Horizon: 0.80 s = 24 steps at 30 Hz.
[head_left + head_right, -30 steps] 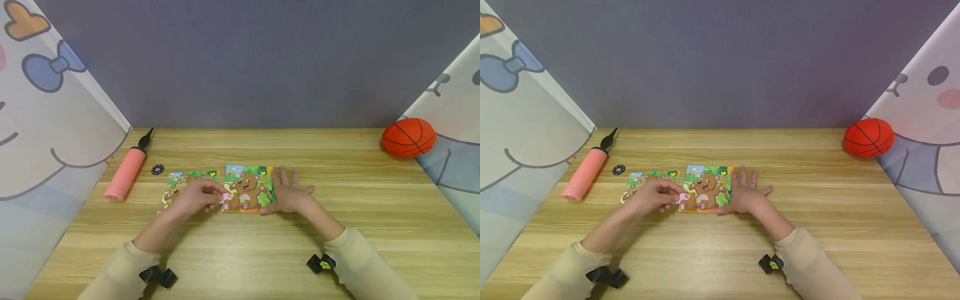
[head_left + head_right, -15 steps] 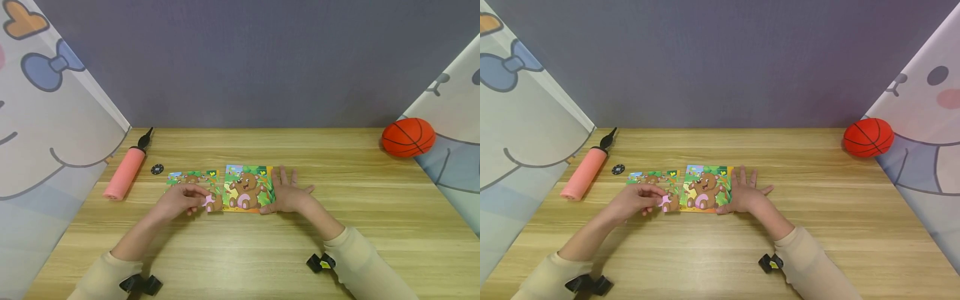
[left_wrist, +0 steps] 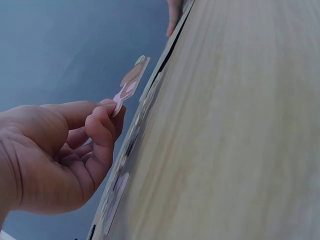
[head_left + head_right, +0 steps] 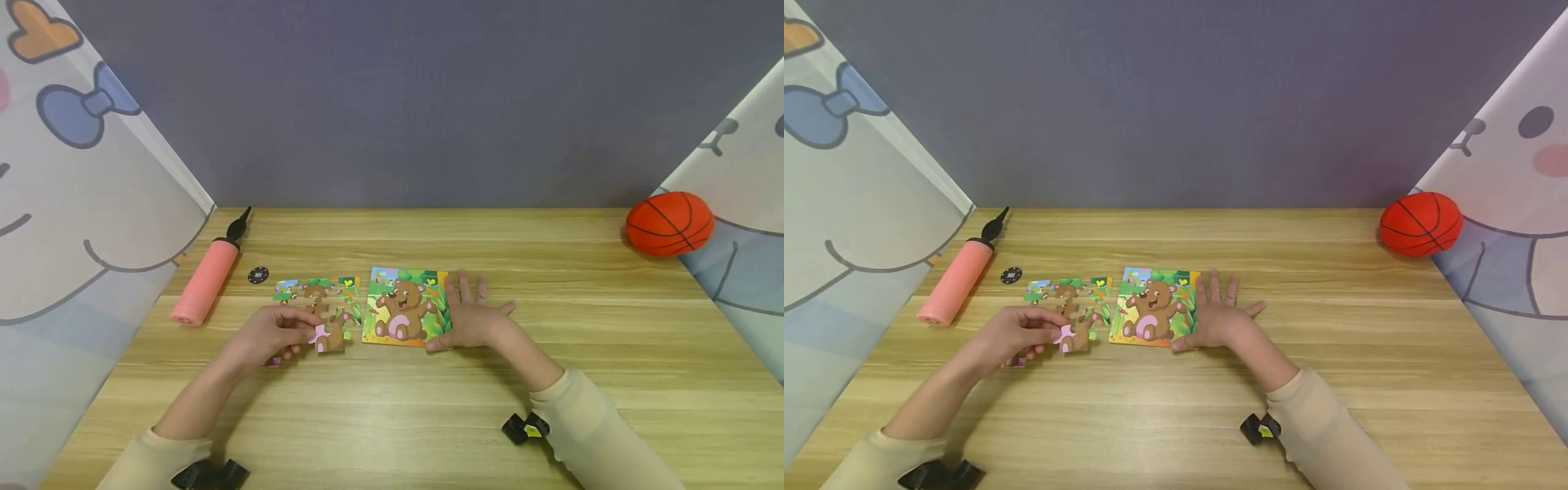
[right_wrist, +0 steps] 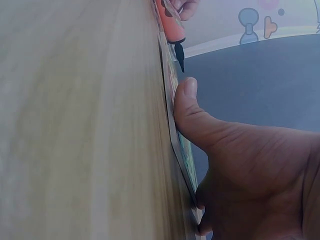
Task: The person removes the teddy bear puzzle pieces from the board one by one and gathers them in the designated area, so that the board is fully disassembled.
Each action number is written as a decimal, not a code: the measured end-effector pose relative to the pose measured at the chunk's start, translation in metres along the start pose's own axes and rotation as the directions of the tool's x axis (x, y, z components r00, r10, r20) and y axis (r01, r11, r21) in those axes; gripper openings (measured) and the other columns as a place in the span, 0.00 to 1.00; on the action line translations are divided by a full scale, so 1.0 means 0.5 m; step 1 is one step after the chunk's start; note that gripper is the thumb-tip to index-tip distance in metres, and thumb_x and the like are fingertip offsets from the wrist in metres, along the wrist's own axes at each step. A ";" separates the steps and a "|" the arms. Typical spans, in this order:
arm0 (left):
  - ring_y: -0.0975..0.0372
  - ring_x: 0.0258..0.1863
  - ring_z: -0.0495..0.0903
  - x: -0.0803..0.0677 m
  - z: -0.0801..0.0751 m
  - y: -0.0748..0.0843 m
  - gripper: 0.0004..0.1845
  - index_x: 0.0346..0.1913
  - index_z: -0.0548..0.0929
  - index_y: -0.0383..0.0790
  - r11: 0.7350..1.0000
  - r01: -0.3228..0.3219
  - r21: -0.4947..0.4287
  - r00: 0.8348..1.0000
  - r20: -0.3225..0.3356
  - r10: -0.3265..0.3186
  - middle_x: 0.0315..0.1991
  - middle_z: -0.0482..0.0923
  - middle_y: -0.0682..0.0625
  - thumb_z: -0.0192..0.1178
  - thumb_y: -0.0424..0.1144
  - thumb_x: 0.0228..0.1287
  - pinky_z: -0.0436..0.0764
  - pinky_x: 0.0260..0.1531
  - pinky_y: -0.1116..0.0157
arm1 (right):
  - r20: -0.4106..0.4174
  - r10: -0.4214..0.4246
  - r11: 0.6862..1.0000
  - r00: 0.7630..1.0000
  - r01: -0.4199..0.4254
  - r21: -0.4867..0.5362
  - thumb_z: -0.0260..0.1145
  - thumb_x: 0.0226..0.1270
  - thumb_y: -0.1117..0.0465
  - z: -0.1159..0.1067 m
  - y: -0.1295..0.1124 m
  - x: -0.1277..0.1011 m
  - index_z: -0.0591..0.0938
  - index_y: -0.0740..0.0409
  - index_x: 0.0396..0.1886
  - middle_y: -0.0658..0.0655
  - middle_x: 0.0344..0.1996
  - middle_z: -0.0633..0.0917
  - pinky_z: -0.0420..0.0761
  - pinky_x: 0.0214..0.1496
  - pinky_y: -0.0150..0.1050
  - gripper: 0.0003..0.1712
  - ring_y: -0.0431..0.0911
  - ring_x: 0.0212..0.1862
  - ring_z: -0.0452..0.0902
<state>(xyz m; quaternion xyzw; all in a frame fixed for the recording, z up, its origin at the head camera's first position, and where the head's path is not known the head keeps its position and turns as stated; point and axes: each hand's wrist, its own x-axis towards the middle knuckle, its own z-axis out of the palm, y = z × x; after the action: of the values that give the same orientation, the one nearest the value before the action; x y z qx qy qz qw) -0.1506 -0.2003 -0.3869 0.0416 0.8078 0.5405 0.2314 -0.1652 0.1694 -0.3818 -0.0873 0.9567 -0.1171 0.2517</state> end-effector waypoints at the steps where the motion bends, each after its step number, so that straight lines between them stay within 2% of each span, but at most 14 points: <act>1: 0.61 0.21 0.73 -0.002 -0.002 -0.001 0.14 0.54 0.86 0.35 1.000 0.001 -0.004 1.000 0.006 -0.001 0.30 0.80 0.44 0.67 0.35 0.67 0.74 0.18 0.67 | 0.004 0.002 1.000 1.000 -0.001 -0.004 0.72 0.47 0.24 0.000 0.000 0.000 0.33 0.61 0.81 0.67 0.77 0.26 0.34 0.48 0.90 0.82 0.73 0.73 0.16; 4: 0.62 0.20 0.72 -0.008 -0.010 -0.003 0.14 0.54 0.86 0.35 1.000 0.017 -0.008 1.000 0.020 -0.017 0.29 0.79 0.44 0.67 0.34 0.68 0.73 0.17 0.68 | 0.006 0.003 1.000 1.000 -0.003 -0.011 0.73 0.45 0.23 -0.001 0.000 0.000 0.33 0.61 0.81 0.68 0.77 0.26 0.34 0.48 0.90 0.83 0.73 0.73 0.17; 14: 0.62 0.21 0.72 -0.021 -0.033 -0.016 0.13 0.52 0.84 0.28 0.999 0.026 -0.020 0.998 0.065 -0.025 0.35 0.83 0.44 0.66 0.31 0.68 0.74 0.20 0.69 | 0.011 0.003 1.000 1.000 -0.002 -0.031 0.73 0.43 0.22 -0.004 -0.003 -0.001 0.34 0.62 0.81 0.68 0.77 0.26 0.35 0.48 0.90 0.85 0.73 0.74 0.19; 24: 0.60 0.22 0.76 -0.020 -0.037 -0.019 0.12 0.50 0.84 0.27 0.999 0.031 -0.013 0.998 0.052 -0.031 0.34 0.83 0.44 0.66 0.29 0.66 0.76 0.21 0.67 | 0.006 0.005 1.000 1.000 -0.005 -0.024 0.73 0.43 0.22 -0.003 -0.002 0.000 0.33 0.61 0.81 0.67 0.77 0.26 0.35 0.48 0.90 0.85 0.73 0.74 0.19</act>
<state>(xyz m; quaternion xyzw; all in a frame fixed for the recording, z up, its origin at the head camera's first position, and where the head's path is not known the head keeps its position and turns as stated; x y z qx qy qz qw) -0.1476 -0.2233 -0.3864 0.0417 0.7984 0.5410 0.2609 -0.1660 0.1688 -0.3802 -0.0885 0.9575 -0.1049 0.2538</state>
